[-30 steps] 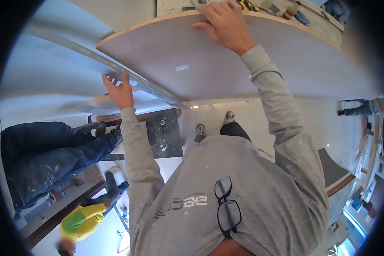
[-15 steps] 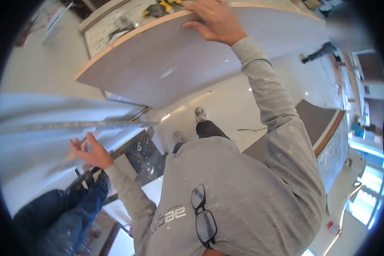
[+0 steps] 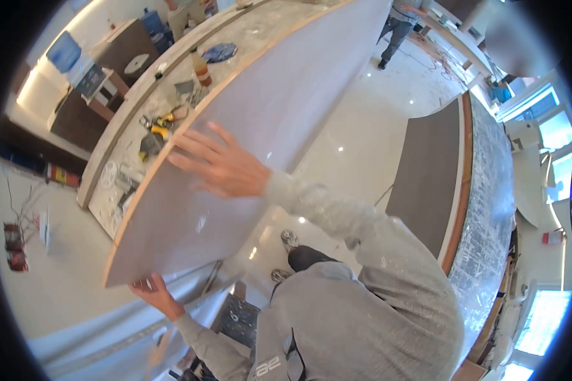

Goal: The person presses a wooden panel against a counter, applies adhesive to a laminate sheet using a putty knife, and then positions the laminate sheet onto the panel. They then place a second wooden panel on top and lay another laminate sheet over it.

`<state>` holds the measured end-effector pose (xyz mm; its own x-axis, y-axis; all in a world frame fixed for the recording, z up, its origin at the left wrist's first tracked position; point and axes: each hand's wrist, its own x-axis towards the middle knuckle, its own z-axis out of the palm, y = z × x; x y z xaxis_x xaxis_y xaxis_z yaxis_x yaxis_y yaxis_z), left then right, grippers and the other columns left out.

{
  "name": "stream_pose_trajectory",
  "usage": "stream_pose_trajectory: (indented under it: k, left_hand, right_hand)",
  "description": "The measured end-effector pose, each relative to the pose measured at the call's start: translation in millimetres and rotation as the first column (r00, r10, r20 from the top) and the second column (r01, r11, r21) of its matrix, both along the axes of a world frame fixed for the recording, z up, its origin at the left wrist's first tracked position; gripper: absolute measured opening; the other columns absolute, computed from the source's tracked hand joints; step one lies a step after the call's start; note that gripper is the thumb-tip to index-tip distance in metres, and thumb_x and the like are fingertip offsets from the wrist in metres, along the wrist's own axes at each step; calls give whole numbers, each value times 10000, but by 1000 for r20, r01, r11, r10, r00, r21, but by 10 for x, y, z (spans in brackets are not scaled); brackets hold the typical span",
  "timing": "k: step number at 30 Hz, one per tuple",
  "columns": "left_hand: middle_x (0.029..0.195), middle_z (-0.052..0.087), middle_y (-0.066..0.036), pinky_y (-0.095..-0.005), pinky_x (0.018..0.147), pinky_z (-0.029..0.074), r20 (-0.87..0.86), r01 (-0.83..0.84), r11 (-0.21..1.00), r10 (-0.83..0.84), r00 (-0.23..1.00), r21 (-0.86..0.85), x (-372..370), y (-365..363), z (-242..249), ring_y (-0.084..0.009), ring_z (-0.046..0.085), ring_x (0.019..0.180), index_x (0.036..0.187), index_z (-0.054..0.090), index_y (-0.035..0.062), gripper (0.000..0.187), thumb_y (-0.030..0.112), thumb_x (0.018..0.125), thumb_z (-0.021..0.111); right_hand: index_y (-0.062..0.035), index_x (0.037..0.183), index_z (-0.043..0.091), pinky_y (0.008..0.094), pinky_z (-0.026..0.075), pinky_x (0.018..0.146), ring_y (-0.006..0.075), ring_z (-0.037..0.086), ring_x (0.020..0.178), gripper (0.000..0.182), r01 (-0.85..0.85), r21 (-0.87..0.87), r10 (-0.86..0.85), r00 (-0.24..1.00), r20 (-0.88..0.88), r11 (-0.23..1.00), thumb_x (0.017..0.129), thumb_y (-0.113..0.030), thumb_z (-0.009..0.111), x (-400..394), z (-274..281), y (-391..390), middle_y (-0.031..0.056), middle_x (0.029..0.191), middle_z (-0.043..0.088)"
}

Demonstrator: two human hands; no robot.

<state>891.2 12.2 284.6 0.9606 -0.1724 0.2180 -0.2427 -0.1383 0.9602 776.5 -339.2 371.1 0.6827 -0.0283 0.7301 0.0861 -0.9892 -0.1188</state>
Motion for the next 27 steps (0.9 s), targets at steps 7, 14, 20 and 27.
stream_pose_trajectory:
  k: [7, 14, 20, 27]
  left_hand:
    - [1335, 528, -181, -402, 1078, 396, 24, -97, 984, 95, 995, 150, 309, -133, 74, -254, 495, 1250, 1362, 436, -38, 529, 209, 971, 691]
    - [1247, 590, -162, -395, 1013, 449, -18, -54, 979, 59, 998, 194, 214, 61, 40, -229, 561, 1134, 1308, 496, -52, 493, 224, 961, 712]
    - [1114, 634, -158, -379, 917, 471, 9, 57, 948, -63, 998, 312, 278, 294, -63, -220, 581, 1014, 1153, 596, -94, 389, 251, 990, 666]
    - [1083, 643, -159, -363, 884, 480, -27, 70, 979, -66, 997, 192, 343, 362, -172, -210, 589, 984, 1130, 601, -99, 380, 262, 1014, 627]
  right_hand:
    - [-6, 1498, 369, 420, 357, 1147, 308, 402, 1422, 592, 172, 945, -554, 775, -304, -277, 1025, -312, 554, -862, -2914, -1076, 188, 1558, 364]
    - [-30, 1552, 290, 485, 347, 1134, 299, 360, 1445, 742, 220, 897, -545, 729, -413, -384, 986, -436, 546, -64, -3968, -927, 226, 1556, 376]
    - [-63, 1559, 291, 467, 358, 1126, 292, 363, 1437, 756, -94, 806, -539, 788, -299, -585, 972, -452, 564, 127, -3051, -612, 176, 1562, 387]
    - [-90, 1509, 350, 482, 380, 1104, 293, 377, 1415, 672, -52, 793, -624, 649, -435, -606, 957, -384, 597, 211, -3224, -328, 163, 1504, 436]
